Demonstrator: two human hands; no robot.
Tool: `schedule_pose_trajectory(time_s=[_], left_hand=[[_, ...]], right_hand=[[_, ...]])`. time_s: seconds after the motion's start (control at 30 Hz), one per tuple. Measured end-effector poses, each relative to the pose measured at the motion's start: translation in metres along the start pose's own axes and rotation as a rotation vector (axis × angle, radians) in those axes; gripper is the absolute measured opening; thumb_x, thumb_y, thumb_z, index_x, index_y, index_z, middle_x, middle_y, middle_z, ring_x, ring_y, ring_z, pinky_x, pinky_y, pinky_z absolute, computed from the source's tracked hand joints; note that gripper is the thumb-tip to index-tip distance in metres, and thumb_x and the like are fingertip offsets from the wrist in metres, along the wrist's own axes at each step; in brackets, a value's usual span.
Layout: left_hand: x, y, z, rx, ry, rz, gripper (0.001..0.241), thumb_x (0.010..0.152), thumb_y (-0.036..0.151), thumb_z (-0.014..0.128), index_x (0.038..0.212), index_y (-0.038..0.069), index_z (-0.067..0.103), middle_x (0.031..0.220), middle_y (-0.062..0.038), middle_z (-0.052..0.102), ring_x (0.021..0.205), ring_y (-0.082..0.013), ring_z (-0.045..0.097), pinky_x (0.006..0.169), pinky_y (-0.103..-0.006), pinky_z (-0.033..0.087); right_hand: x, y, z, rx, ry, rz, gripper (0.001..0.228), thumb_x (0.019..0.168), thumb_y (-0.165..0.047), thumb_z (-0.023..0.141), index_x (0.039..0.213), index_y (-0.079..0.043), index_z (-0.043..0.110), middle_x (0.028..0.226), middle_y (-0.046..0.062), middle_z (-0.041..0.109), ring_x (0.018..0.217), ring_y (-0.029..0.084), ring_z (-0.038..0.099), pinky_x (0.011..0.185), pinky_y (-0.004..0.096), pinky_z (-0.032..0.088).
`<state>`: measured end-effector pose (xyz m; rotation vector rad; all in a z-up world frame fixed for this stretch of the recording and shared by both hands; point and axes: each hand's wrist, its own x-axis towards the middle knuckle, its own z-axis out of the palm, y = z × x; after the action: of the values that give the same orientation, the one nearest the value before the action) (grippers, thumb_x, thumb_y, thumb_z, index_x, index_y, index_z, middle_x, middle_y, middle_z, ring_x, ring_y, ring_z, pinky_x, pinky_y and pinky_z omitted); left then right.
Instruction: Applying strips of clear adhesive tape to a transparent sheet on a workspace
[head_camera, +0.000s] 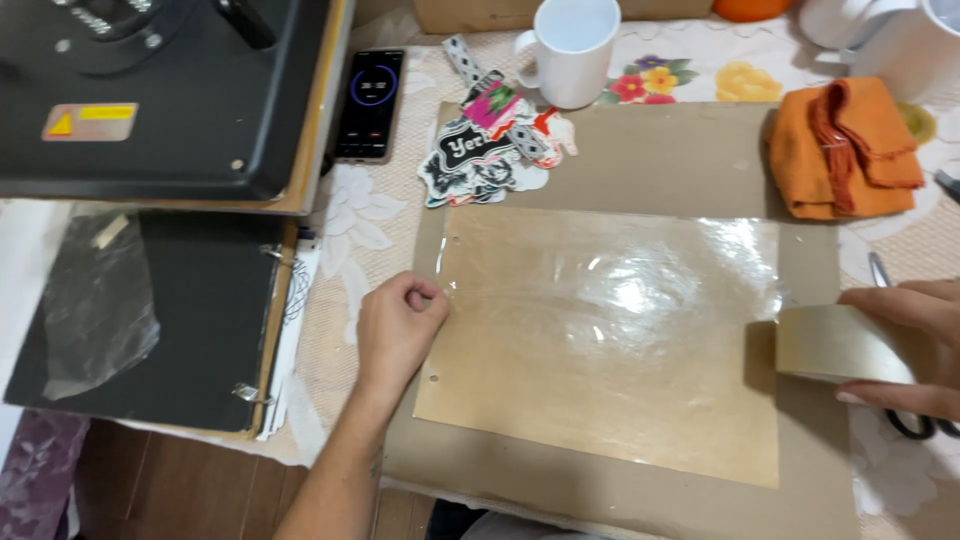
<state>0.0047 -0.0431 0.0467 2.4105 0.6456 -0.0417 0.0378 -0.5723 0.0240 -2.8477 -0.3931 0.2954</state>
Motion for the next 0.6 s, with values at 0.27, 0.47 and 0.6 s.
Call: schedule_pose_trajectory(time_s=[0.27, 0.47, 0.6], left_hand=[[0.011, -0.035, 0.036, 0.284, 0.182, 0.277, 0.031, 0.094, 0.035, 0.06, 0.077, 0.012, 0.049, 0.07, -0.008, 0.06, 0.066, -0.0369, 0.059, 0.053, -0.053, 0.042], [-0.025, -0.01, 0.031, 0.526, 0.393, 0.786, 0.025, 0.1, 0.027, 0.059, 0.114, 0.007, 0.051, 0.113, -0.012, 0.054, 0.113, -0.0303, 0.049, 0.091, -0.0431, 0.042], [-0.066, 0.016, 0.048, 0.581, -0.147, 0.873, 0.086, 0.099, 0.059, 0.046, 0.158, 0.004, 0.017, 0.165, -0.017, 0.013, 0.152, -0.0318, 0.007, 0.121, -0.0477, 0.004]], right_hand=[[0.005, 0.042, 0.042, 0.125, 0.054, -0.021, 0.109, 0.028, -0.038, 0.102, 0.13, -0.02, 0.067, 0.111, 0.008, 0.076, 0.103, 0.025, 0.072, 0.093, 0.038, 0.055], [0.004, 0.012, 0.014, 0.035, 0.028, -0.006, 0.105, 0.028, -0.049, 0.102, 0.125, -0.025, 0.068, 0.11, 0.001, 0.078, 0.103, 0.02, 0.073, 0.095, 0.035, 0.056], [0.006, -0.011, -0.011, -0.105, 0.006, -0.136, 0.096, 0.037, -0.065, 0.094, 0.121, -0.027, 0.066, 0.103, -0.004, 0.078, 0.092, 0.019, 0.077, 0.084, 0.034, 0.061]])
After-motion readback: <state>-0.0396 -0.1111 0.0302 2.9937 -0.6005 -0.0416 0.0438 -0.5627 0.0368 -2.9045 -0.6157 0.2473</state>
